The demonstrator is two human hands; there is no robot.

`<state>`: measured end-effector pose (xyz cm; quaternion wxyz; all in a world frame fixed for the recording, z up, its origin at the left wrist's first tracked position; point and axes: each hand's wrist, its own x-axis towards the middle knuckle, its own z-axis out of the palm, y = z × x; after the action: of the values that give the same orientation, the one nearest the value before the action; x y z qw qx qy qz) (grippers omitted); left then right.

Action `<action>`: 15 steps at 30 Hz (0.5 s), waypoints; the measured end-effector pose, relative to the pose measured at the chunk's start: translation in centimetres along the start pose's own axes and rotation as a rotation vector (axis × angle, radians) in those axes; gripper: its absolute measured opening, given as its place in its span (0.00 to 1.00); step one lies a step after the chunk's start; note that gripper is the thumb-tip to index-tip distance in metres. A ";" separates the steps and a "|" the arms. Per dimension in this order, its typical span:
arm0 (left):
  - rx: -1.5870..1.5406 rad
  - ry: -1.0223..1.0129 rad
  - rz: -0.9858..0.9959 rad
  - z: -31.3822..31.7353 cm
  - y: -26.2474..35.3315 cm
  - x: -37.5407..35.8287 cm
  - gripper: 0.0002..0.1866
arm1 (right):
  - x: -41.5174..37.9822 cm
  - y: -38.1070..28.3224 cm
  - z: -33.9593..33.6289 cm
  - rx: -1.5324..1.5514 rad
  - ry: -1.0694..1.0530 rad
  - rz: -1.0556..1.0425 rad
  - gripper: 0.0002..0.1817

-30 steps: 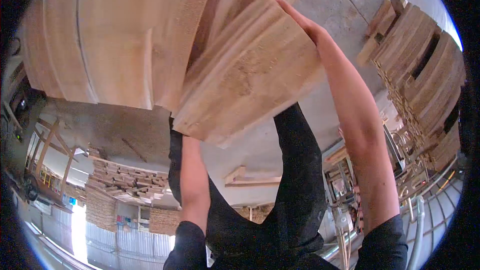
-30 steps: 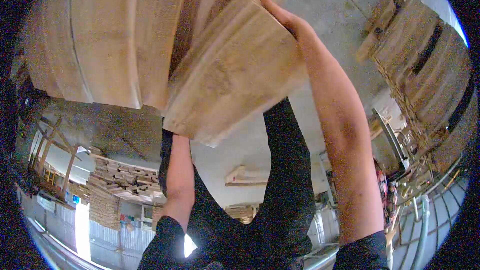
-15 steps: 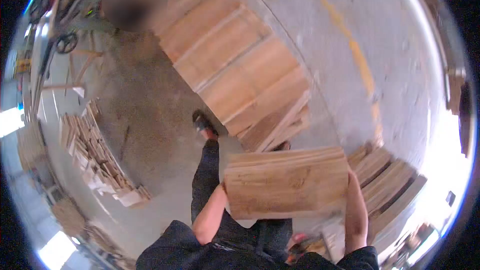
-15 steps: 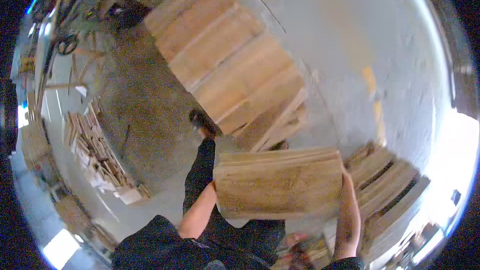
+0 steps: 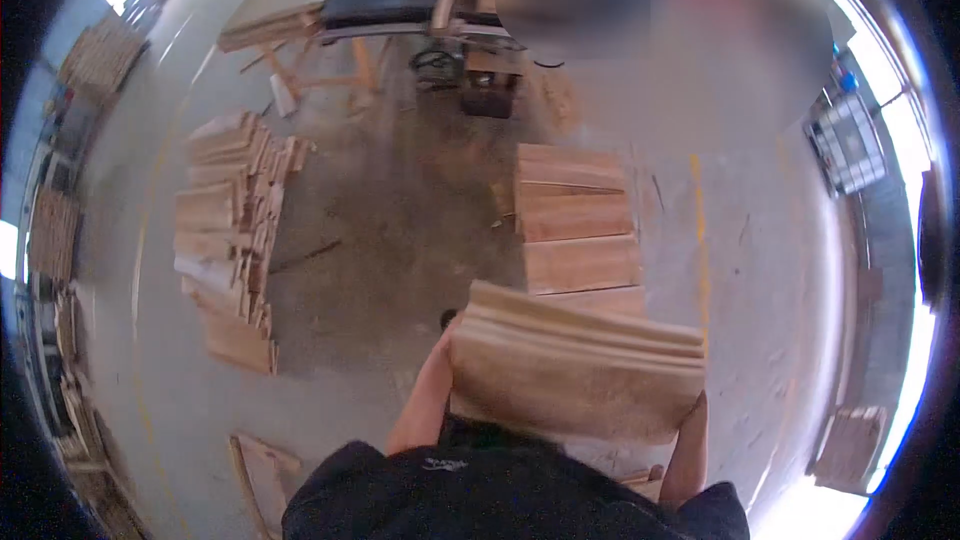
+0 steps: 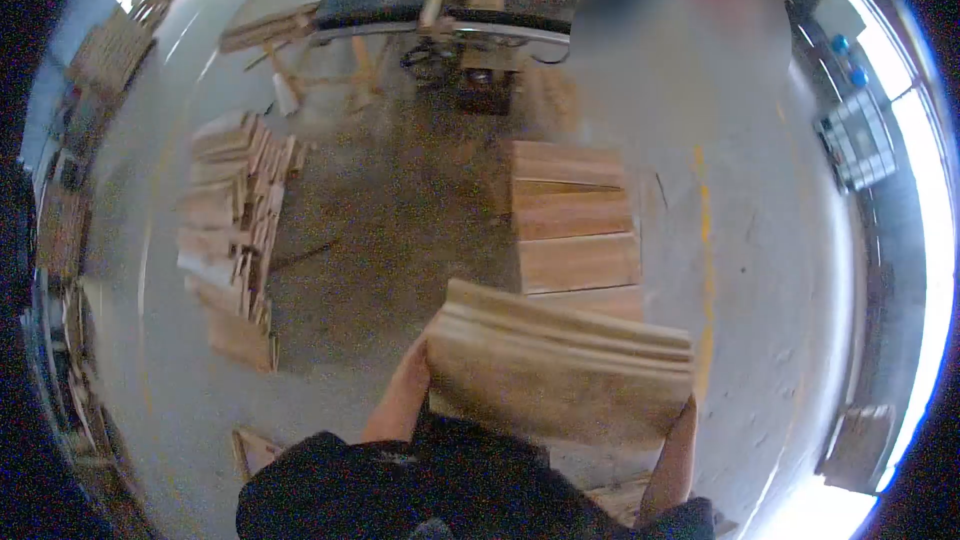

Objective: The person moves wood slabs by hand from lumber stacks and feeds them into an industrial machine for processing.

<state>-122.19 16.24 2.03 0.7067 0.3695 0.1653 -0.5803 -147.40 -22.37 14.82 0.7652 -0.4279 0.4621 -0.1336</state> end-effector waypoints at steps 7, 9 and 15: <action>-0.009 0.093 0.322 -4.4 17.5 -5.5 0.31 | 6.8 -0.3 19.8 -0.098 -0.306 0.106 0.42; 0.016 0.176 0.335 -8.0 19.7 -5.0 0.32 | 8.8 -0.2 24.0 -0.121 -0.375 0.148 0.41; -0.125 0.257 0.462 -12.1 29.5 -4.8 0.41 | 15.4 0.2 36.9 -0.091 -0.475 0.175 0.41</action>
<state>-93.34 29.78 6.78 0.8149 0.4237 0.2004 -0.3409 -108.90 -11.89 13.18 0.8410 -0.4394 0.3103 0.0585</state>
